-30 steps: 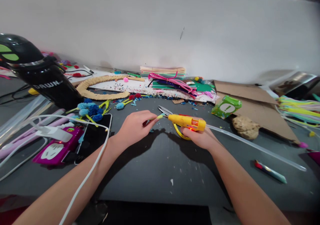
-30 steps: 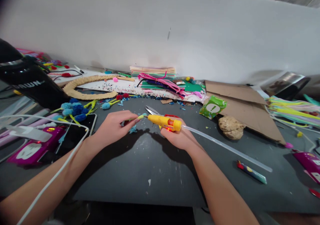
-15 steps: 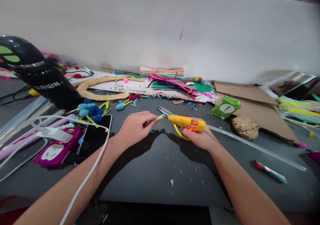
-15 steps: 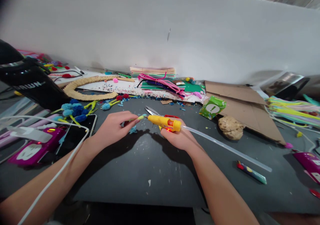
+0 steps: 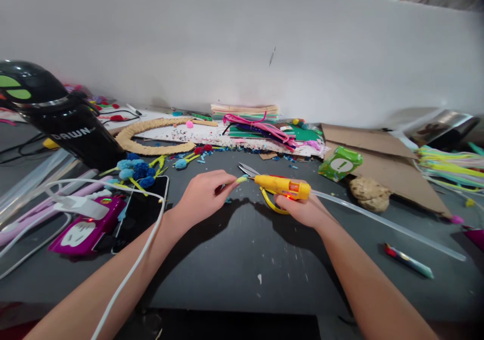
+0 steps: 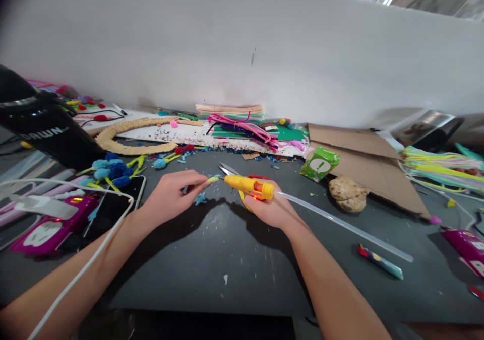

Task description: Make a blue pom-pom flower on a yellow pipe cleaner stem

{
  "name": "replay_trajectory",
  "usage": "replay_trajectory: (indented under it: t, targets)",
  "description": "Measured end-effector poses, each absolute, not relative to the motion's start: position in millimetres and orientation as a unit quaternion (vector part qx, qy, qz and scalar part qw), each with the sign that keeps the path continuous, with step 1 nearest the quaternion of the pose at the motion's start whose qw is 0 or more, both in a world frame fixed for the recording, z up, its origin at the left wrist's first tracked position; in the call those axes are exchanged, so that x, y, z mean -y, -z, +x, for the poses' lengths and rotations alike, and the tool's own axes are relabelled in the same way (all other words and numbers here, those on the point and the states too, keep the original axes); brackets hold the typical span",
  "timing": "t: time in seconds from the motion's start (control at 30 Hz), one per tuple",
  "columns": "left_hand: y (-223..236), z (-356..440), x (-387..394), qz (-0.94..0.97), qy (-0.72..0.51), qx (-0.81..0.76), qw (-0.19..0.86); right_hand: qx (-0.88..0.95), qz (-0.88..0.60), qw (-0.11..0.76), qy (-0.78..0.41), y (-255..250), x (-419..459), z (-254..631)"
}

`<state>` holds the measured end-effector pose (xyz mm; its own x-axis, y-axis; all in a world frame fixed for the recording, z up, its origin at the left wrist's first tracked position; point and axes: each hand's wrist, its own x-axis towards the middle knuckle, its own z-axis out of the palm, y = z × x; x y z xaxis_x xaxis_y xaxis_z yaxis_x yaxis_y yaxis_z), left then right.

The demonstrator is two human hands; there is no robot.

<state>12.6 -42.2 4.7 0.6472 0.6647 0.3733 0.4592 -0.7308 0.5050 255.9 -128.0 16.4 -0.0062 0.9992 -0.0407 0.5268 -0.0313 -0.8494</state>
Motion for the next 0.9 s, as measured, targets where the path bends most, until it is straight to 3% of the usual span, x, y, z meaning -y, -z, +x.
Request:
replay_trajectory:
  t: [0.5, 0.7, 0.9]
  targets:
    - [-8.2, 12.4, 42.6, 0.874, -0.315, -0.318, 0.188, 0.591, -0.657, 0.372, -0.284, -10.2, 120.8, 287.7]
    - [-8.3, 11.8, 41.2, 0.874, -0.319, -0.32, 0.18, 0.53, -0.763, 0.319, -0.185, -4.4, 111.2, 328.1]
    - [-6.8, 11.5, 41.0, 0.877, -0.316, -0.313, 0.182, 0.493, -0.799, 0.262, -0.223, 9.6, 109.0, 349.8]
